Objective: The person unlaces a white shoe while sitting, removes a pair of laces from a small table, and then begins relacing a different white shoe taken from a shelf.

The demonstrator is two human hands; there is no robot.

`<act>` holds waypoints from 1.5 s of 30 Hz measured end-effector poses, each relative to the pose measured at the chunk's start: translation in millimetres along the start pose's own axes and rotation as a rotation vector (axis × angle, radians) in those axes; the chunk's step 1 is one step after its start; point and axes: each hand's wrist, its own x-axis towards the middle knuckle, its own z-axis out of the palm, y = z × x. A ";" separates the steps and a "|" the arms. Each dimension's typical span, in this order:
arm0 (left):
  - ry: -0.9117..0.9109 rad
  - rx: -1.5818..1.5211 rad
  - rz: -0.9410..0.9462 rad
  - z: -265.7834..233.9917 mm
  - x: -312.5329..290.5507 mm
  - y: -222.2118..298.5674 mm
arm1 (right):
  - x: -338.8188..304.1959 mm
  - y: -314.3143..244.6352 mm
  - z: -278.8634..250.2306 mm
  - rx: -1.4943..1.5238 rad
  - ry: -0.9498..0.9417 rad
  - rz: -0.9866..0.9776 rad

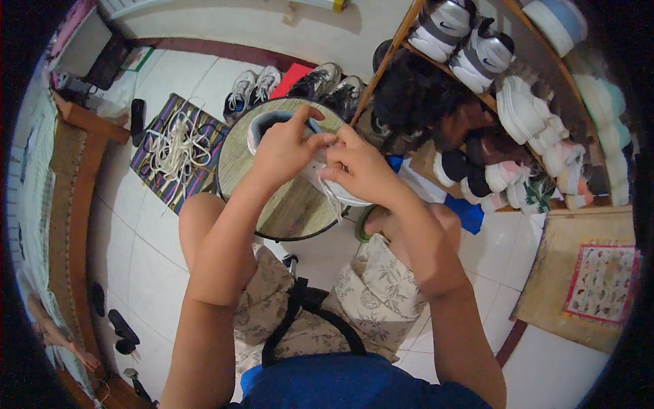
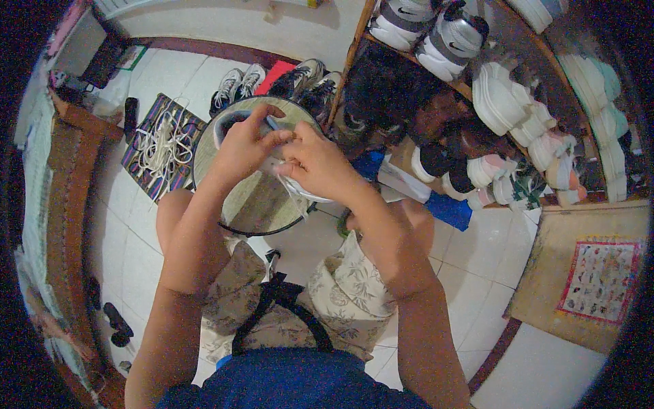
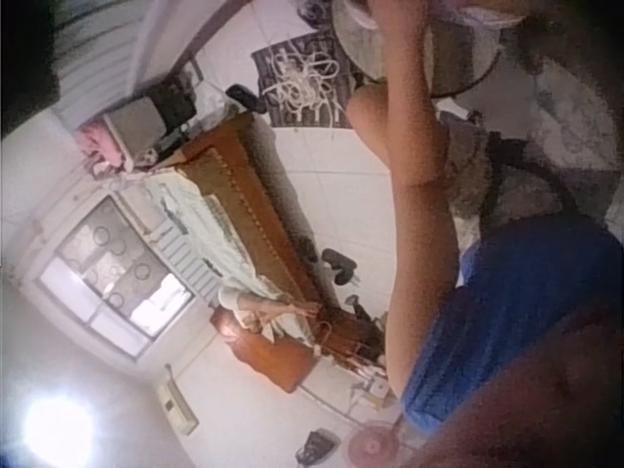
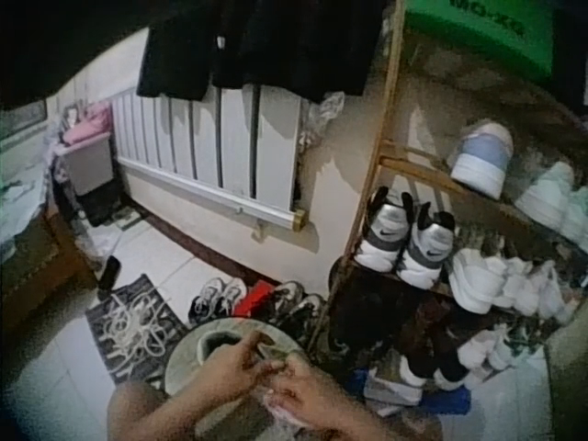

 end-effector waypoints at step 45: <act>-0.135 -0.095 0.018 -5.1 6.3 -8.7 | -12.6 -13.5 8.7 -0.134 0.204 0.036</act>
